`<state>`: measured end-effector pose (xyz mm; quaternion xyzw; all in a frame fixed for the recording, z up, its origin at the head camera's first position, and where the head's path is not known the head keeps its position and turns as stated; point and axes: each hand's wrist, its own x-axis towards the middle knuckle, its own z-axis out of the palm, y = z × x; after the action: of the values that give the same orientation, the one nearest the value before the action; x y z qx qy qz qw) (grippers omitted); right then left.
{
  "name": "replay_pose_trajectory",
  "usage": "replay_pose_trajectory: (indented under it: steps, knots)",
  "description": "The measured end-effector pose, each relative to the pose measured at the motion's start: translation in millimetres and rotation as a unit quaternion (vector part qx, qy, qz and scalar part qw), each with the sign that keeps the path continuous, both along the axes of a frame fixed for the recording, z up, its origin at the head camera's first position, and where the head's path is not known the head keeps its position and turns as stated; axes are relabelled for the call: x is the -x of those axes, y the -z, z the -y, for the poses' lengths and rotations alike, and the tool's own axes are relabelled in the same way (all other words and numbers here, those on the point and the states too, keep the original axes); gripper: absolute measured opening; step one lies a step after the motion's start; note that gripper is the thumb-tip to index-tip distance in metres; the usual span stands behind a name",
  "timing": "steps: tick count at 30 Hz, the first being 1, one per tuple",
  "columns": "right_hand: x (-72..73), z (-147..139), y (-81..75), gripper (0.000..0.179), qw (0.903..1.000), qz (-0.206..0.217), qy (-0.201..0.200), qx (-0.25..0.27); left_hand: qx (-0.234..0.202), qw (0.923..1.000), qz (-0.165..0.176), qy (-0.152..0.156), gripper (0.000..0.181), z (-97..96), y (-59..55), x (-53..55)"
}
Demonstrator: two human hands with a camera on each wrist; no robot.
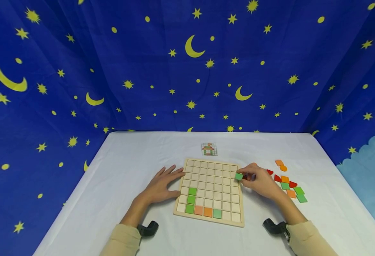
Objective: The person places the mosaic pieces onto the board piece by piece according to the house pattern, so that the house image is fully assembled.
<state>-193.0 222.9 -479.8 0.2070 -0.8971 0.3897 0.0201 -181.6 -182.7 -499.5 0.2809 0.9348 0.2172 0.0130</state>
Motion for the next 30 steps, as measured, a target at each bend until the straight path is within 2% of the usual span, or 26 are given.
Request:
replay_pose_trajectory:
  steps: [16, 30]
  knots:
    - [-8.0, 10.9, -1.1, 0.033, 0.9995, -0.002, -0.031, 0.004, -0.002, 1.0, -0.002, 0.0, 0.074, 0.5, 2.1, 0.8]
    - [-12.7, 17.6, 1.9, 0.033, 0.9986, 0.024, -0.047, -0.002, 0.002, 1.0, -0.001, -0.004, 0.074, 0.1, 1.3, 0.3]
